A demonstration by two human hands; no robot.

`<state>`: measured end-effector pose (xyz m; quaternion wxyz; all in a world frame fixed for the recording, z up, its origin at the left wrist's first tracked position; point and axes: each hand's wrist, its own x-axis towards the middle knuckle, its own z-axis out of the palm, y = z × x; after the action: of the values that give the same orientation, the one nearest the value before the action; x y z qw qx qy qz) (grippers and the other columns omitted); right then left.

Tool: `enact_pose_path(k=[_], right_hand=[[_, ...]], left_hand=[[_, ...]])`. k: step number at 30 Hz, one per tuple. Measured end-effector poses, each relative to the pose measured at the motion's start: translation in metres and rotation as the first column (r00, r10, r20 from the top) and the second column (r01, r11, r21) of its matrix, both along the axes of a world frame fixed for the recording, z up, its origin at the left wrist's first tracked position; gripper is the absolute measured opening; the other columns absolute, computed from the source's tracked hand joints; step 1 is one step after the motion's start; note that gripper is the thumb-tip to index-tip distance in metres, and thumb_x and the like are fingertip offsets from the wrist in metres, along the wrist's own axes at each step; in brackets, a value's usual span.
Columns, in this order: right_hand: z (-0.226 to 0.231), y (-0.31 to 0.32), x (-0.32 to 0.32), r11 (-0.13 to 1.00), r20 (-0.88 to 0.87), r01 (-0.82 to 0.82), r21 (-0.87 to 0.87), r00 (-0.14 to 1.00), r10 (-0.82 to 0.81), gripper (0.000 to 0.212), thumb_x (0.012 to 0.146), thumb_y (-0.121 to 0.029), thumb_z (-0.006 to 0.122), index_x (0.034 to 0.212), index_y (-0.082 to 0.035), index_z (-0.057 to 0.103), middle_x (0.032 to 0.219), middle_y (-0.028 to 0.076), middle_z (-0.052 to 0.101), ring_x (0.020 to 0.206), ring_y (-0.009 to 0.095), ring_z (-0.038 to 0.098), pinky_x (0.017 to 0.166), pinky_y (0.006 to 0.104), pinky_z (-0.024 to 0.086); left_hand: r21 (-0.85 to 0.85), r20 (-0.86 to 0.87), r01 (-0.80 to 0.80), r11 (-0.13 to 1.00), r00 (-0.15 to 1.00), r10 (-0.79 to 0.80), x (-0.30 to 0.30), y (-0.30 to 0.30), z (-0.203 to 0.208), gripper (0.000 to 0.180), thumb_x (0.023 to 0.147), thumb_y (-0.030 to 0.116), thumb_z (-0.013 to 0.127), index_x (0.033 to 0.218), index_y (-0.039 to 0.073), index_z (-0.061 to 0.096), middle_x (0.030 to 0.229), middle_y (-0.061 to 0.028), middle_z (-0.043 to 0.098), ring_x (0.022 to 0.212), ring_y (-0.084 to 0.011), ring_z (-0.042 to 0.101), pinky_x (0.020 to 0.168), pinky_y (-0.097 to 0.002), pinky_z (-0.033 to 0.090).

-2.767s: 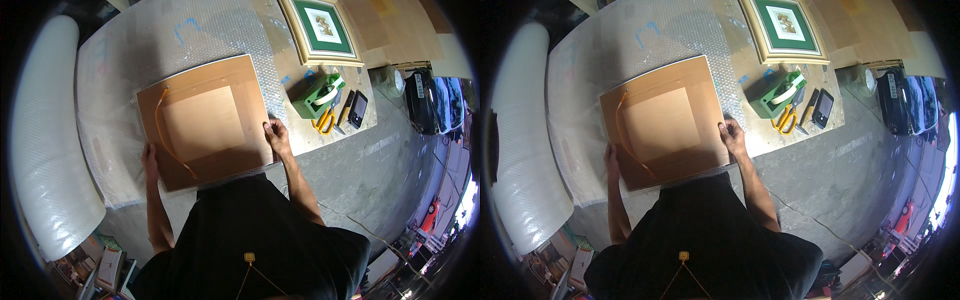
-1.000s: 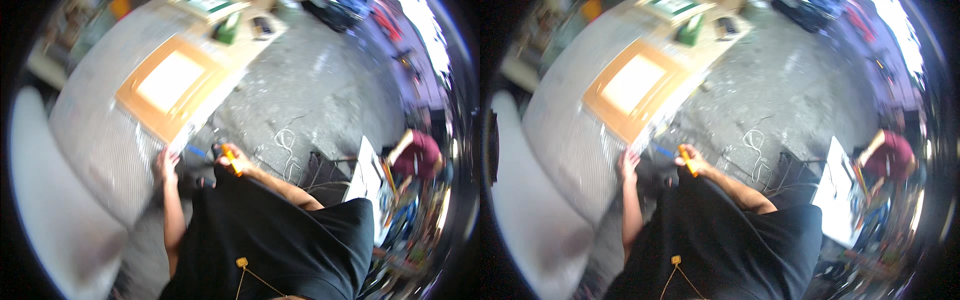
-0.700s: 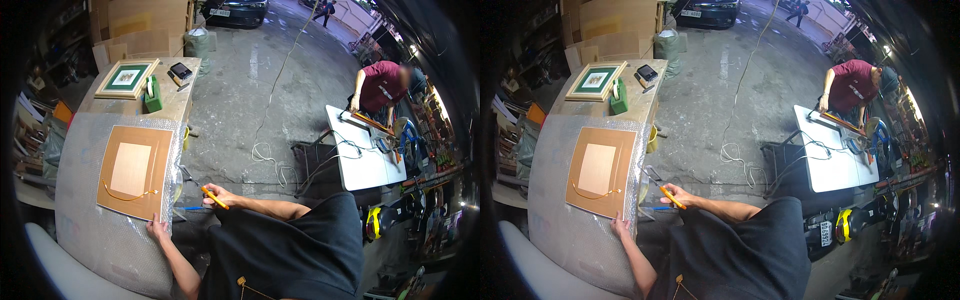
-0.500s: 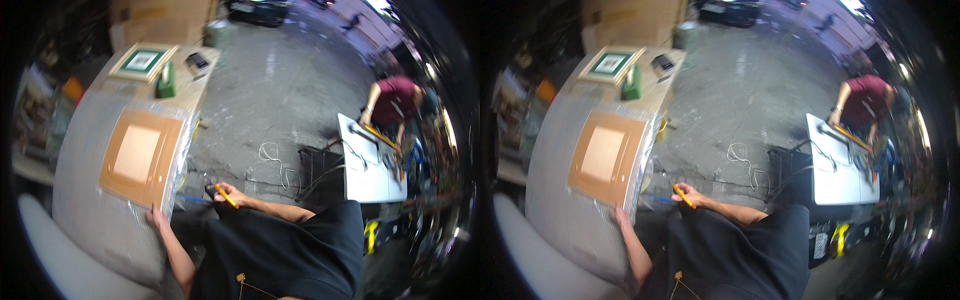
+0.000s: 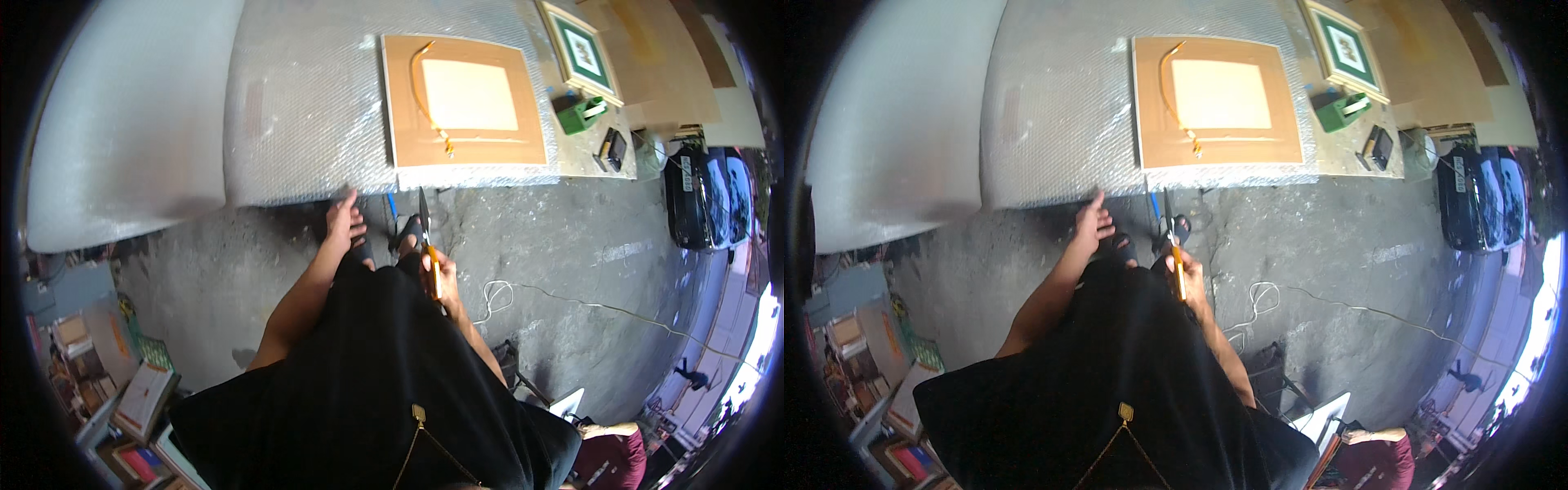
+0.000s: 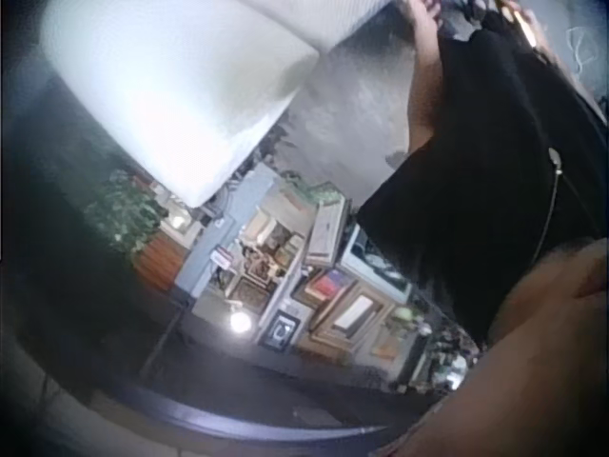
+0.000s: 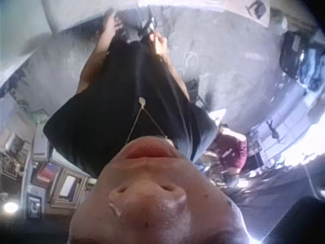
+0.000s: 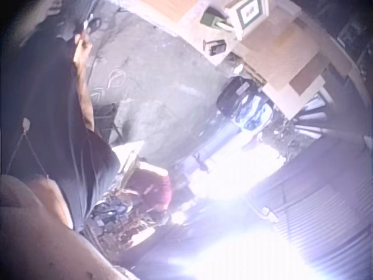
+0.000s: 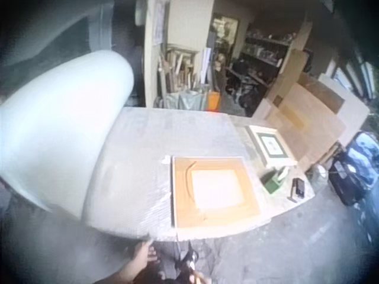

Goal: The person wraps framed artwork with bubble wrap in a workshop. They cut bubble wrap with scissors, fold it around the frame, and secure it with tape. The wrapped frame is placed aside, and the process is repeated for a second frame.

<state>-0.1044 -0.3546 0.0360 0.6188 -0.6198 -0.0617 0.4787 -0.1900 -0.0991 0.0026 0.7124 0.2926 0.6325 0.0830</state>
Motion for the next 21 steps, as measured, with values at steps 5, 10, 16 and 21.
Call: enact_pose_path(k=[5, 10, 16, 21], right_hand=[[-0.021, 0.037, -0.033, 0.974, -0.021, -0.196, 0.114, 0.980, 0.199, 0.052, 0.093, -0.051, 0.053, 0.123, -0.011, 0.046, 0.074, -0.003, 0.047, 0.050, 0.007, 0.041, 0.043, 0.0206, 0.033], [-0.011, 0.065, -0.049, 0.919, -0.179, -0.393, 0.030, 0.902, 0.392, 0.061, 0.090, -0.058, 0.054, 0.129, -0.015, 0.036, 0.078, -0.003, 0.047, 0.060, 0.006, 0.046, 0.047, 0.0214, 0.040], [-0.012, 0.103, -0.062, 0.931, -0.133, -0.366, 0.018, 0.922, 0.365, 0.071, 0.089, -0.058, 0.055, 0.135, -0.012, 0.030, 0.073, -0.003, 0.042, 0.055, 0.006, 0.044, 0.043, 0.0217, 0.041], [-0.011, 0.133, -0.060, 0.933, -0.101, -0.359, -0.018, 0.929, 0.356, 0.069, 0.086, -0.063, 0.055, 0.128, -0.011, 0.035, 0.072, -0.002, 0.043, 0.054, 0.007, 0.045, 0.041, 0.0209, 0.041]], left_hand=[[0.096, 0.148, -0.082, 0.992, 0.987, 0.068, -0.003, 0.023, -0.012, 0.038, 0.082, 0.038, 0.072, 0.104, 0.009, 0.061, 0.088, -0.0033, 0.061, 0.077, -0.0143, 0.060, 0.062, -0.0345, 0.055], [0.198, 0.142, -0.071, 0.978, 0.989, 0.043, -0.005, 0.021, -0.004, 0.023, 0.082, 0.028, 0.074, 0.095, 0.009, 0.067, 0.076, 0.0001, 0.064, 0.066, -0.0107, 0.059, 0.058, -0.0294, 0.052], [0.268, 0.154, -0.011, 0.963, 0.987, -0.032, -0.015, 0.024, 0.002, 0.021, 0.082, 0.026, 0.075, 0.088, 0.008, 0.067, 0.077, -0.0011, 0.065, 0.066, -0.0111, 0.060, 0.055, -0.0284, 0.049], [0.235, 0.208, -0.124, 0.964, 0.975, 0.074, -0.015, 0.030, 0.002, 0.019, 0.081, 0.023, 0.075, 0.084, 0.006, 0.066, 0.075, -0.0028, 0.065, 0.063, -0.0115, 0.059, 0.051, -0.0284, 0.048]])
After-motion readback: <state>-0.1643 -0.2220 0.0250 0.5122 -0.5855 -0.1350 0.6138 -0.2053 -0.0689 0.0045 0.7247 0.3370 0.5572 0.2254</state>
